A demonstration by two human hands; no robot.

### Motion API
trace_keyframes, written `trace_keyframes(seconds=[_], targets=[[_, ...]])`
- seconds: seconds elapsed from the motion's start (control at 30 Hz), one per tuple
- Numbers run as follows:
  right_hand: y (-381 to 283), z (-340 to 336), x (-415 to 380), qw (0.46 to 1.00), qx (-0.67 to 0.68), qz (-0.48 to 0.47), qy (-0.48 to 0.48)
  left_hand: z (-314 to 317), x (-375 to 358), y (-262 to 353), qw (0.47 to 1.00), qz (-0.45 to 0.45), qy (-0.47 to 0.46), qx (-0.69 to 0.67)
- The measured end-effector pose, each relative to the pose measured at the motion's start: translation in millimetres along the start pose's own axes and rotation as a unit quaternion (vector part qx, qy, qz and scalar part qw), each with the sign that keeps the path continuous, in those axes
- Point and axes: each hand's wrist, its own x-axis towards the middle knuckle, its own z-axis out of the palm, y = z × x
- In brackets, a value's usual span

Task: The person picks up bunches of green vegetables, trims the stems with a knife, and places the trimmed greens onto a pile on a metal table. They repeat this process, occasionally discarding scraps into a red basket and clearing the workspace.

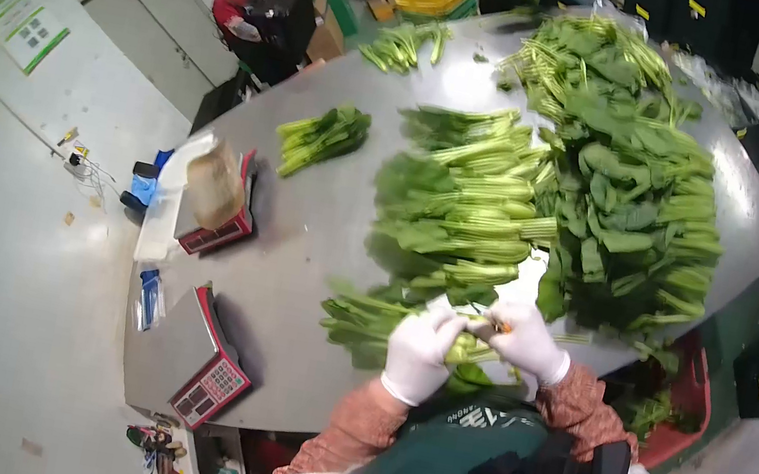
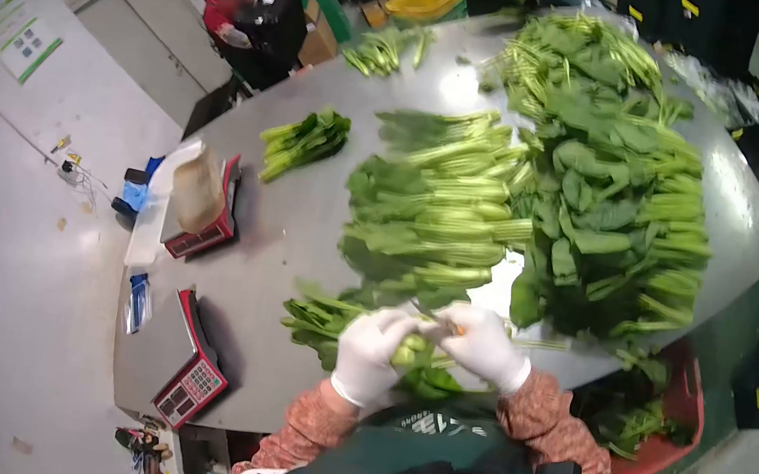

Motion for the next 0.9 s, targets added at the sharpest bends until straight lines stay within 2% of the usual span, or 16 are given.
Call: trace_keyframes(seconds=[0.03,0.13,0.17,0.23,0.33,0.37,0.5,0.53,0.6,0.7,0.8,0.9], targets=[[-9.4,-3.2,-1.4,0.999,0.047,0.009,0.008,-6.4,1.3,5.1,1.0,-0.016,-0.003,-0.001],[-0.3,-12.0,-4.3,0.999,-0.008,-0.024,-0.029,-6.9,2.7,10.0,1.0,0.014,0.002,0.013],[-7.8,-13.1,-6.6,0.999,0.046,0.001,-0.026,-8.9,0.7,13.2,1.0,0.007,-0.017,0.01],[-2.6,-12.5,-9.9,0.997,0.02,-0.073,0.003,-4.0,-0.4,17.0,1.0,0.005,-0.02,0.016],[-5.4,-20.5,-12.6,0.998,0.017,-0.009,-0.055,3.4,-5.7,13.9,1.0,0.017,-0.016,-0.001],[-2.5,-22.4,-12.1,0.997,-0.011,-0.025,-0.066,4.0,-4.8,14.6,1.0,0.01,-0.026,-0.009],[0.8,-5.0,-20.6,0.974,0.213,0.081,0.011,4.2,-2.3,10.1,0.997,-0.036,0.004,-0.066],[6.4,2.6,-22.2,0.975,0.202,0.086,0.034,5.0,-2.5,8.0,0.997,-0.046,0.008,-0.058],[11.8,13.0,-28.5,0.991,0.054,0.061,0.104,8.0,-5.9,3.6,0.997,-0.067,0.013,-0.043],[11.9,19.4,-37.7,0.992,-0.09,0.07,0.059,10.8,-8.2,3.7,0.996,-0.084,-0.011,-0.013],[16.5,27.7,-38.6,0.986,-0.137,0.056,0.072,14.5,-9.7,5.1,0.997,-0.08,-0.021,0.006],[11.3,23.4,-37.5,0.982,-0.156,0.094,0.056,14.5,-9.4,5.6,0.998,-0.061,-0.019,0.029]])
